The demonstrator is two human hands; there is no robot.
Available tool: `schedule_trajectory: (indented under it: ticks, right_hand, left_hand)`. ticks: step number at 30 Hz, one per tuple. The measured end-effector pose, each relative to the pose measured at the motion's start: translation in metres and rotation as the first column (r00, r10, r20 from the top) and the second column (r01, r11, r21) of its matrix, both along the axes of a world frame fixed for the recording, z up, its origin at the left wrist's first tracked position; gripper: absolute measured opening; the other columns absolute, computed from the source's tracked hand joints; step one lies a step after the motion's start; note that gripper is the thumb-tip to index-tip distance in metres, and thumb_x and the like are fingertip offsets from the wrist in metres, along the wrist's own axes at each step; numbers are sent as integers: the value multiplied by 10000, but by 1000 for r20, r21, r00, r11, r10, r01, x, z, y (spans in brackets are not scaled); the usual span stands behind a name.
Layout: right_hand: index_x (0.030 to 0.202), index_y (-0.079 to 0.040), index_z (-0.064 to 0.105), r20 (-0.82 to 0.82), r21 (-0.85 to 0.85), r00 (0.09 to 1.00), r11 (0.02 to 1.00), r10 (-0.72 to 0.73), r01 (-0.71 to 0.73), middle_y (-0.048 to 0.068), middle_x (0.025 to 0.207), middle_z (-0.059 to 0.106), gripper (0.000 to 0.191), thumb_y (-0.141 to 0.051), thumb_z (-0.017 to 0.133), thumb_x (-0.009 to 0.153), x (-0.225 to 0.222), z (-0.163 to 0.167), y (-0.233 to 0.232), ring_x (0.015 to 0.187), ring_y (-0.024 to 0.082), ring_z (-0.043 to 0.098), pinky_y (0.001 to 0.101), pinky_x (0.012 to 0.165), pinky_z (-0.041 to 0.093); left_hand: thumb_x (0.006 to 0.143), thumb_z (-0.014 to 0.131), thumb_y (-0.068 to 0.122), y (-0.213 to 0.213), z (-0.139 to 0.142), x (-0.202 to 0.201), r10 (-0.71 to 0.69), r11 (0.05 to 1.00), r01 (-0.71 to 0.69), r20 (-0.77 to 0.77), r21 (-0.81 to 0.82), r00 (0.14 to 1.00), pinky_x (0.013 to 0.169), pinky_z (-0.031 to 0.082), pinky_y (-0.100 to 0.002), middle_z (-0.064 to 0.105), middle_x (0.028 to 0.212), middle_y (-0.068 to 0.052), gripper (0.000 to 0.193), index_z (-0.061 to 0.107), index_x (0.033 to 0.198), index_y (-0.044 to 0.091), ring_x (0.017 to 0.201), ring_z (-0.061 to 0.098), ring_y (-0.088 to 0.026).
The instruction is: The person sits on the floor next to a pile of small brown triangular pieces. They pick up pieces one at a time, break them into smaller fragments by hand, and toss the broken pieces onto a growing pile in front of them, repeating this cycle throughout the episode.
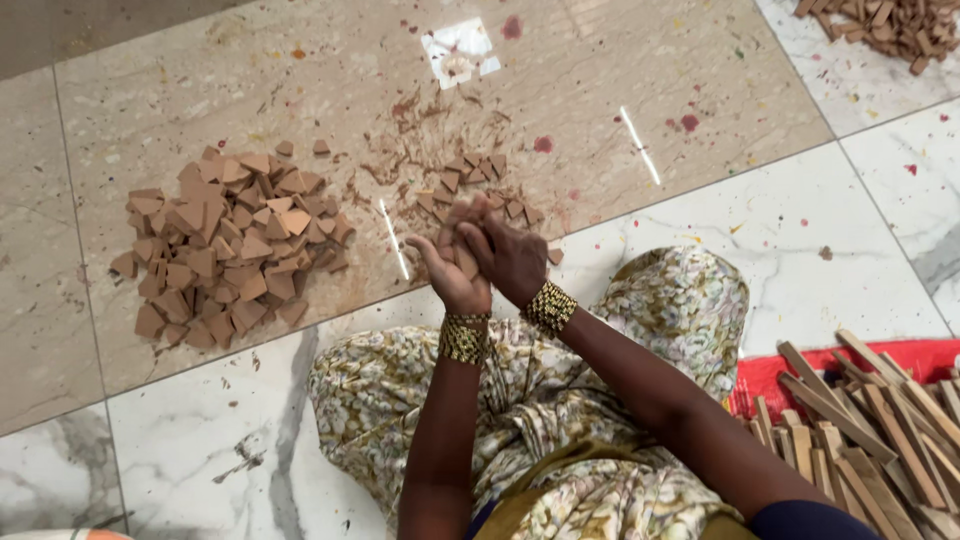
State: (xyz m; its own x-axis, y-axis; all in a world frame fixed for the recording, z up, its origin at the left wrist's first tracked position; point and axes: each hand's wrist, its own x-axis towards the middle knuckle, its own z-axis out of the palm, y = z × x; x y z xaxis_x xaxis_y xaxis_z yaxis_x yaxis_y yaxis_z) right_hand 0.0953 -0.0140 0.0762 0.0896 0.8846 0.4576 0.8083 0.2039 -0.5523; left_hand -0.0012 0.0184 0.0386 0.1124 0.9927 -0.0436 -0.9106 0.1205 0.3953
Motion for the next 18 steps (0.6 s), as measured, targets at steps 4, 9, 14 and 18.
schedule_trajectory:
  ticks: [4, 9, 14, 18]
  right_hand:
    - [1092, -78, 654, 20, 53, 986, 985, 165, -166, 64, 619, 651, 369, -440, 612, 1034, -3, 8, -7, 440, 150, 603, 325, 419, 473]
    - [987, -118, 688, 13, 146, 999, 989, 35, -37, 72, 664, 676, 274, -389, 670, 1028, 7, 7, 12, 487, 179, 605, 351, 458, 457]
    - [926, -88, 659, -390, -50, 919, 996, 53, -78, 68, 627, 634, 258, -316, 709, 1038, 10, -2, 10, 521, 170, 616, 317, 484, 476]
    - [1020, -86, 677, -316, 33, 948, 999, 51, -42, 62, 630, 637, 263, -348, 681, 1022, 6, -1, 10, 507, 138, 634, 315, 459, 469]
  left_hand:
    - [1025, 339, 665, -1, -6, 1, -1, 998, 7, 87, -68, 996, 1159, 465, -482, 591, 1409, -226, 776, 597, 1342, 5, 1340, 546, -336]
    - [1148, 461, 416, -3, -10, 2, -82, 996, 82, -26, 30, 996, 1267, 403, -416, 548, 1523, -187, 427, 592, 1337, 56, 1449, 496, -284]
    - [1059, 445, 342, 6, -5, -5, -118, 983, 161, 368, -90, 922, 1129, 479, -396, 583, 1473, -134, 428, 641, 1288, 38, 1387, 542, -268]
    - [1076, 493, 349, 2, -7, 2, -135, 980, 179, 366, -90, 921, 1072, 529, -437, 625, 1391, -205, 341, 659, 1170, 67, 1295, 576, -303]
